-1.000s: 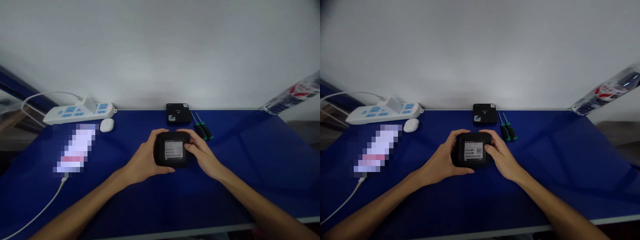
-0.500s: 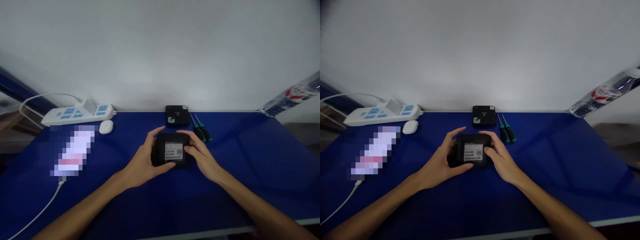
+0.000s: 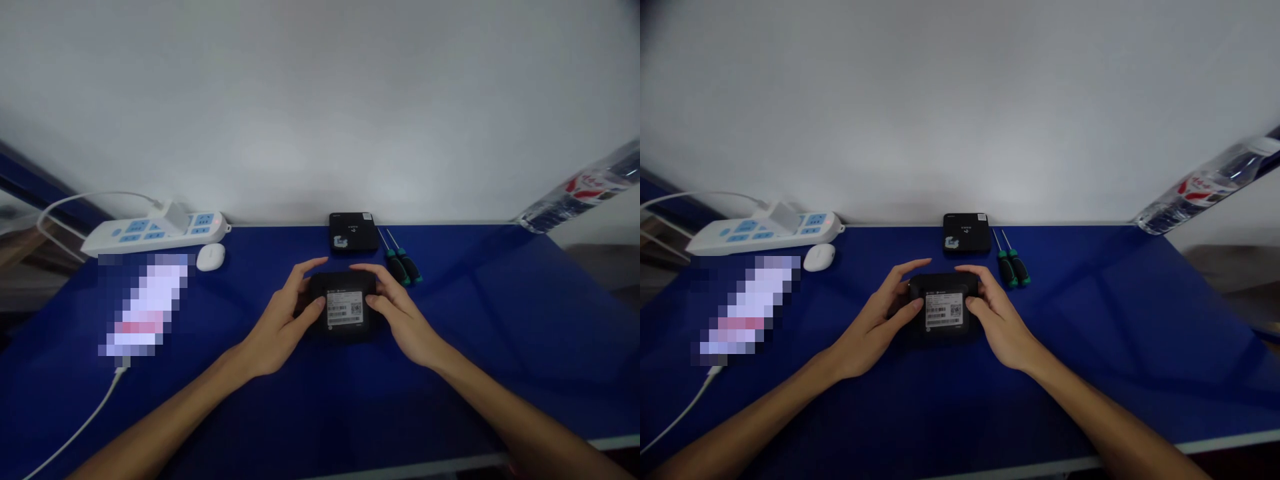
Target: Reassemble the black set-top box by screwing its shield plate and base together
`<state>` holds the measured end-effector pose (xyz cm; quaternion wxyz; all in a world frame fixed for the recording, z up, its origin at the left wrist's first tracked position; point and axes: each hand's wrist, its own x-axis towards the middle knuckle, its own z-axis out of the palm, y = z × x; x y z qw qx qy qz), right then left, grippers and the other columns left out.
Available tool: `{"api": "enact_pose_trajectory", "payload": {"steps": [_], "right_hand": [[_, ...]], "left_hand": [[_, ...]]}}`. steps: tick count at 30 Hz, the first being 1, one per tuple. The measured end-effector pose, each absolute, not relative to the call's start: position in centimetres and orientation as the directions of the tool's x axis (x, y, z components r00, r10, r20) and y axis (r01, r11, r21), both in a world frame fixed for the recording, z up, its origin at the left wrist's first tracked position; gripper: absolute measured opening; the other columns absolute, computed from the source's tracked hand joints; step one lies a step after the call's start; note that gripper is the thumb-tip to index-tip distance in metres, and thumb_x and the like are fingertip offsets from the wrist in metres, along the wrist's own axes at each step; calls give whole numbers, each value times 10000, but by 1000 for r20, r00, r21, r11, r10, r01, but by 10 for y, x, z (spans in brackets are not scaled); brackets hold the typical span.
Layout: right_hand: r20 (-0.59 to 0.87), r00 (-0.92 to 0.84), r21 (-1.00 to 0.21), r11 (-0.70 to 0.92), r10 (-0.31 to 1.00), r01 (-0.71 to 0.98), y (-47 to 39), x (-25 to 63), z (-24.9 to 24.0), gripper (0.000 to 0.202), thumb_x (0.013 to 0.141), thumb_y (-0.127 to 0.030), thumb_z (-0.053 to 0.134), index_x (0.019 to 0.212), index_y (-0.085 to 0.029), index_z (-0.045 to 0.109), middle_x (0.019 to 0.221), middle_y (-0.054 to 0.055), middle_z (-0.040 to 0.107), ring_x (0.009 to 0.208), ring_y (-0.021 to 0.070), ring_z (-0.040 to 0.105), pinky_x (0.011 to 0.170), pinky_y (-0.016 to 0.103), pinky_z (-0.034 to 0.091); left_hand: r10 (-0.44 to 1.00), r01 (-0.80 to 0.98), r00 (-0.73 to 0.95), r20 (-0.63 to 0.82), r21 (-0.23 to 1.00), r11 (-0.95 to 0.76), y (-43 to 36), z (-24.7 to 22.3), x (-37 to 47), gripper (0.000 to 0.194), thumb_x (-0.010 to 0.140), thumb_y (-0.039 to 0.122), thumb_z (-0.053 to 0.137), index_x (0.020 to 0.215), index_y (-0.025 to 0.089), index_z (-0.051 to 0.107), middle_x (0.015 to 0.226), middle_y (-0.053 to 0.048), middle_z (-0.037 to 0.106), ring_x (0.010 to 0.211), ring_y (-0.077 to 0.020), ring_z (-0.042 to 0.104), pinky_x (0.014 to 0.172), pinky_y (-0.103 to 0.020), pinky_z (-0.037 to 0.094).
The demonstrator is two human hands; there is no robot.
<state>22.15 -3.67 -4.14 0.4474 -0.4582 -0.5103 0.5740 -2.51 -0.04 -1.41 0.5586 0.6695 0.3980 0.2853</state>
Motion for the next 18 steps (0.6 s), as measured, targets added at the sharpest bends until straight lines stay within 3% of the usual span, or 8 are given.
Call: {"api": "enact_pose_trajectory", "payload": {"steps": [18], "right_hand": [[-86, -153, -992, -98, 985, -73, -36, 221, -39, 454, 1002, -217, 544, 1435, -323, 634, 1228, 44, 736, 1166, 283, 699, 1020, 470, 580]], "left_hand": [[852, 147, 521, -49, 989, -33, -2, -14, -25, 537, 1131, 443, 587, 1635, 377, 414, 1466, -85, 696, 1296, -302, 717, 1109, -497, 601]]}}
